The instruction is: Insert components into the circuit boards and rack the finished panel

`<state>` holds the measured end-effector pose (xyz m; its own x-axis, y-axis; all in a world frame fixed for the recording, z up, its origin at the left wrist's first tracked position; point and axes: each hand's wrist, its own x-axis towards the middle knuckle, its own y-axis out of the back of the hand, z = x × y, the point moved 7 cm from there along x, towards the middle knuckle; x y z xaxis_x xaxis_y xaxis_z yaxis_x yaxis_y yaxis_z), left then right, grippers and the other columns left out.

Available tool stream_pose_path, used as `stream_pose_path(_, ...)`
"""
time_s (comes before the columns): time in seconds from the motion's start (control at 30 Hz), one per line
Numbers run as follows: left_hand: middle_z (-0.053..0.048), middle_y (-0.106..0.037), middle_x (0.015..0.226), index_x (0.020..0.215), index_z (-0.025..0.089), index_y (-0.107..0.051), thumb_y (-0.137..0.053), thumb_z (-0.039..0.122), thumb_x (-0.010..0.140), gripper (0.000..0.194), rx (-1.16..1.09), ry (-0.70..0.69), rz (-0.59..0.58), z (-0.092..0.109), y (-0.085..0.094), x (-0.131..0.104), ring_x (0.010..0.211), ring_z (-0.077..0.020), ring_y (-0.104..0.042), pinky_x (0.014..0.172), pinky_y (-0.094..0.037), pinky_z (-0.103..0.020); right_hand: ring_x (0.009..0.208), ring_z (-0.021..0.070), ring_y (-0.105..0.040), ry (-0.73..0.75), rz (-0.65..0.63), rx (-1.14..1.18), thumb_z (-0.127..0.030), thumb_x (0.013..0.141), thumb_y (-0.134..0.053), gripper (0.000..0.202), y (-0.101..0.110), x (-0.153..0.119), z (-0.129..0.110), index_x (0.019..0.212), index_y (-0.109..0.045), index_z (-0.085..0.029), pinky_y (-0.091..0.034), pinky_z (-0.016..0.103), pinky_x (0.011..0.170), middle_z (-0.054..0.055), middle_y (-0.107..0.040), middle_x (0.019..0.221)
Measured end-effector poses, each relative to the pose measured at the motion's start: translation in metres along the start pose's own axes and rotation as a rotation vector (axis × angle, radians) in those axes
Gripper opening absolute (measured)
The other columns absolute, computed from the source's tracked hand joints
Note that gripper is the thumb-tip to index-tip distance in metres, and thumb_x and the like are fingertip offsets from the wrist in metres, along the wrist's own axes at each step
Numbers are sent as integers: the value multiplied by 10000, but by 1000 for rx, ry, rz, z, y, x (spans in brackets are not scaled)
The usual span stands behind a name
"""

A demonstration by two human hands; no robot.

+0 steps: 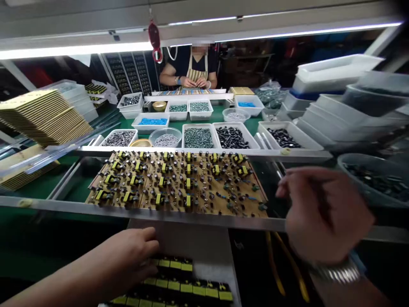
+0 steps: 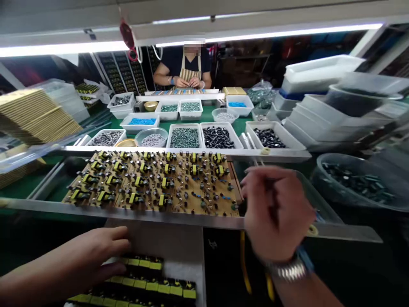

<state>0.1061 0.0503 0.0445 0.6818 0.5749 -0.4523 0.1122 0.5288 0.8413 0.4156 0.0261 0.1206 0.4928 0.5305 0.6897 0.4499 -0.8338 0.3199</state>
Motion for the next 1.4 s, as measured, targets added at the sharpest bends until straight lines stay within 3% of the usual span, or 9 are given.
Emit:
stream_pose_path(0.1,-52,-656,972,982,236,-674,-511,244,928,172,-108,16,7,-3,-10,-2,877,-236,-667,771,-515,-321,688,135,-648,32,-854,212,-215,904,-602,54,-50,-74,-50,934,-640,-238,-511,216,635,-12,-666,800)
stream_pose_path(0.17,-63,-654,955,985,221,-684,-485,217,935,205,-135,10,-3,-2,-16,-3,864,-237,-664,772,-509,-320,756,162,-665,22,-1269,191,-154,851,-632,138,-72,-130,-66,965,-655,-230,-528,231,662,10,-676,882)
stream_pose_path(0.27,-61,-656,922,972,208,-697,-470,184,934,232,-252,-25,68,-9,-19,-8,824,-218,-658,757,-496,-306,873,214,-670,66,-1427,67,-129,854,-589,199,-88,-169,-66,1024,-664,-198,-549,296,760,71,-658,1009)
stream_pose_path(0.43,-39,-690,1001,1044,254,-711,-605,347,918,189,-919,-63,304,-36,-1,-23,921,-193,-660,795,-511,-246,861,226,-674,250,-1423,-41,-102,840,-586,204,-93,-184,-58,1019,-654,-171,-552,295,727,87,-659,987)
stream_pose_path(0.57,-35,-693,1075,956,253,-739,-705,285,847,119,-1269,-121,327,-25,21,-10,1066,-211,-638,897,-509,-251,794,219,-660,236,-1302,47,-63,781,-584,191,-89,-181,-56,938,-654,-148,-528,292,684,89,-659,903)
stream_pose_path(0.83,-61,-730,1050,1117,167,-655,-607,118,883,244,-342,-410,799,56,96,48,998,-205,-647,886,-498,-329,598,107,-609,-972,-944,851,-394,865,-701,268,-49,-131,-15,1066,-659,-222,-495,245,590,-22,-591,801)
stream_pose_path(1.03,-76,-720,869,945,128,-694,-526,42,888,198,-19,-449,728,81,104,99,879,-231,-601,798,-484,-341,627,102,-653,-1169,-726,826,-317,768,-818,237,-7,-95,16,951,-735,-192,-530,208,609,-3,-674,807)
stream_pose_path(1.2,-71,-684,796,803,137,-659,-508,14,864,204,68,-410,691,85,100,113,848,-235,-566,802,-464,-347,780,153,-697,-898,-722,620,-348,805,-777,374,1,-55,29,1154,-700,-239,-566,259,743,25,-734,894)
stream_pose_path(1.4,-69,-675,801,793,149,-644,-511,31,856,189,146,-386,665,91,95,117,823,-228,-559,812,-460,-346,1071,232,-621,18,-601,14,-276,917,-621,253,-11,-10,17,1159,-687,-247,-499,389,948,60,-676,1164)
